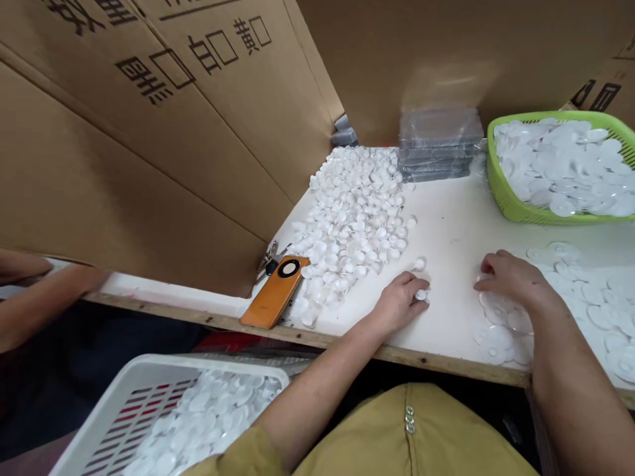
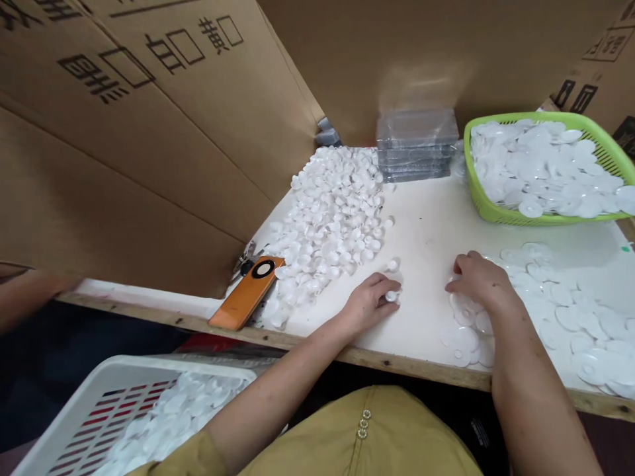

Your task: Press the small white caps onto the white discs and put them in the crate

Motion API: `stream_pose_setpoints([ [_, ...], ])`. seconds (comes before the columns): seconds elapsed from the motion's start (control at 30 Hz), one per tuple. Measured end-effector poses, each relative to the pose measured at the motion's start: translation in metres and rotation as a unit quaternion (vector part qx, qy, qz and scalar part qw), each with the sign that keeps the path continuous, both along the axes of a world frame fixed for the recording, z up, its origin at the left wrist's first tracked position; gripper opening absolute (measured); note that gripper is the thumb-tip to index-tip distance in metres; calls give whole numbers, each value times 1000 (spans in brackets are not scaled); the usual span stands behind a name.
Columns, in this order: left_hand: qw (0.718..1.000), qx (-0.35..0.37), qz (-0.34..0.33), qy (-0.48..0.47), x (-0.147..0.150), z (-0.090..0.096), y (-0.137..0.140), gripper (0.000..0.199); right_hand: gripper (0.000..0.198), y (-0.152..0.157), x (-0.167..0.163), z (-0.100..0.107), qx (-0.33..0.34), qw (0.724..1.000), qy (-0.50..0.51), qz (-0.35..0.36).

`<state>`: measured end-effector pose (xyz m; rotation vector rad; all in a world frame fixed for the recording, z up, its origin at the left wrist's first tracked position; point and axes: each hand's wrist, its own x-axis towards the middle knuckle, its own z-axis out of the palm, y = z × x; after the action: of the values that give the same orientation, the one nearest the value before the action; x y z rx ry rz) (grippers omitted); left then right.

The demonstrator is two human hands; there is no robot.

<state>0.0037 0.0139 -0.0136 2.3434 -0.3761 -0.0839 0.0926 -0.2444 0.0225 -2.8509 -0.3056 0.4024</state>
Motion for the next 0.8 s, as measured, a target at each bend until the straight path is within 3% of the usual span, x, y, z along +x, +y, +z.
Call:
stream_pose_setpoints([
  [0.13,1000,-7,3,21,-2,3,2,42,21,1,-2,3,41,998,-19,42],
  [0.27,999,-18,7,26,0,6,1,29,24,17,-11,8,186,982,-36,15],
  [0.37,999,-14,20,37,3,7,1,27,32,44,-24,4,362,928,82,-22],
  [0.43,999,-7,25,34,5,8,0,23,37,64,-33,-2,433,881,187,-24],
  [0.5,999,0,24,27,7,9,-1,21,36,81,-39,-8,450,860,238,-31],
  [0.67,998,16,34,40,9,10,-1,21,30,90,-37,-11,396,889,224,-56],
  [0.8,999,14,27,42,9,8,0,24,32,88,-36,-7,379,886,259,-58],
])
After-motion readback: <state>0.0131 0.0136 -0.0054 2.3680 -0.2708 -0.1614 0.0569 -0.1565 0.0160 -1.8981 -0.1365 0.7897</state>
